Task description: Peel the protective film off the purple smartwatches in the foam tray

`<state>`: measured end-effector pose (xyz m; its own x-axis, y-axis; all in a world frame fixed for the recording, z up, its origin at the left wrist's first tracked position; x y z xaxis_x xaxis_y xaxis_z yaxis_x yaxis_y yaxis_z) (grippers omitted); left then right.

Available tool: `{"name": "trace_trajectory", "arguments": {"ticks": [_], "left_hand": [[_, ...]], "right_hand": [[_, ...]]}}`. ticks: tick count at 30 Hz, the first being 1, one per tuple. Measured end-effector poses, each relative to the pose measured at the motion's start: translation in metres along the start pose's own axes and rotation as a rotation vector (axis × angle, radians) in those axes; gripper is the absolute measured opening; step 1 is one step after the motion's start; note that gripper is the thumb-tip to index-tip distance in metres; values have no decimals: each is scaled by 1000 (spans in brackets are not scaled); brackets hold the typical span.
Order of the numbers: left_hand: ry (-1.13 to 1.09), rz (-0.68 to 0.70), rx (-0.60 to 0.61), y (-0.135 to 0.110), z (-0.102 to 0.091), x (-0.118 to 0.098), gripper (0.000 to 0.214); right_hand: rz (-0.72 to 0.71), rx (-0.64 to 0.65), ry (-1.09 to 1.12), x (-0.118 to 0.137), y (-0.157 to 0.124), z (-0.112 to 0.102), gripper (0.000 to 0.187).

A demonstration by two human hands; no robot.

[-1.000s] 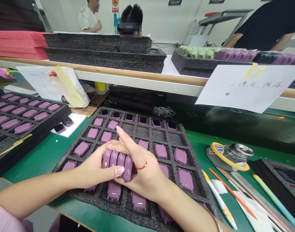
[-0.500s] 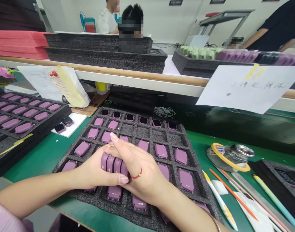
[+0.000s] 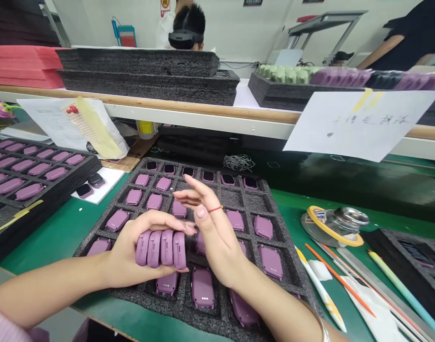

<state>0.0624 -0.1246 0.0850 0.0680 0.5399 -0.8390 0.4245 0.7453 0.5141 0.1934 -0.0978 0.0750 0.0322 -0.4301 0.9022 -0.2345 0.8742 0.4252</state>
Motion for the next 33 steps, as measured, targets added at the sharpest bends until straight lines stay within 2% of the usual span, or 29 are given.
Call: {"name": "trace_trajectory", "arguments": {"ticks": [6, 11, 14, 18, 24, 26, 27, 30, 31, 33], "left_hand": [[84, 135, -1, 0, -1, -6, 48], [101, 122, 3, -1, -1, -4, 48], [94, 97, 14, -2, 0, -2, 45], [125, 162, 34, -1, 2, -3, 43], [297, 201, 2, -6, 4, 1, 72], [270, 132, -11, -6, 4, 4, 89], [208, 50, -5, -6, 4, 8, 99], [-125, -302, 12, -6, 6, 25, 124], [-227, -401, 12, -6, 7, 30, 120], [-346, -485, 21, -4, 9, 33, 93]], "right_hand": [[117, 106, 31, -4, -2, 9, 62], [248, 241, 102, -7, -4, 15, 72], [286, 307, 142, -7, -8, 21, 88], [208, 179, -3, 0, -10, 20, 98], [-71, 59, -233, 18, -12, 18, 108], [-150, 36, -301, 22, -13, 15, 109], [-180, 31, -321, 24, -13, 14, 109], [-279, 45, -342, 27, -13, 12, 104], [-320, 59, -352, 28, -13, 12, 101], [-395, 106, -384, 28, -13, 15, 95]]}}
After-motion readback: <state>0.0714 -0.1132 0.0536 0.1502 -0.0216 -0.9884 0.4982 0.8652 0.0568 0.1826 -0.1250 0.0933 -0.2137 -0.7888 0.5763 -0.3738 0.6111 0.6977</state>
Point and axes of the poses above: each hand's wrist, its own y-axis towards the middle knuckle, its own z-axis out of the palm, x = y × z, the point moved 7 cm from there along y, towards the middle knuckle, and after that the axes turned 2 degrees about -x, right-handed, at the moved point
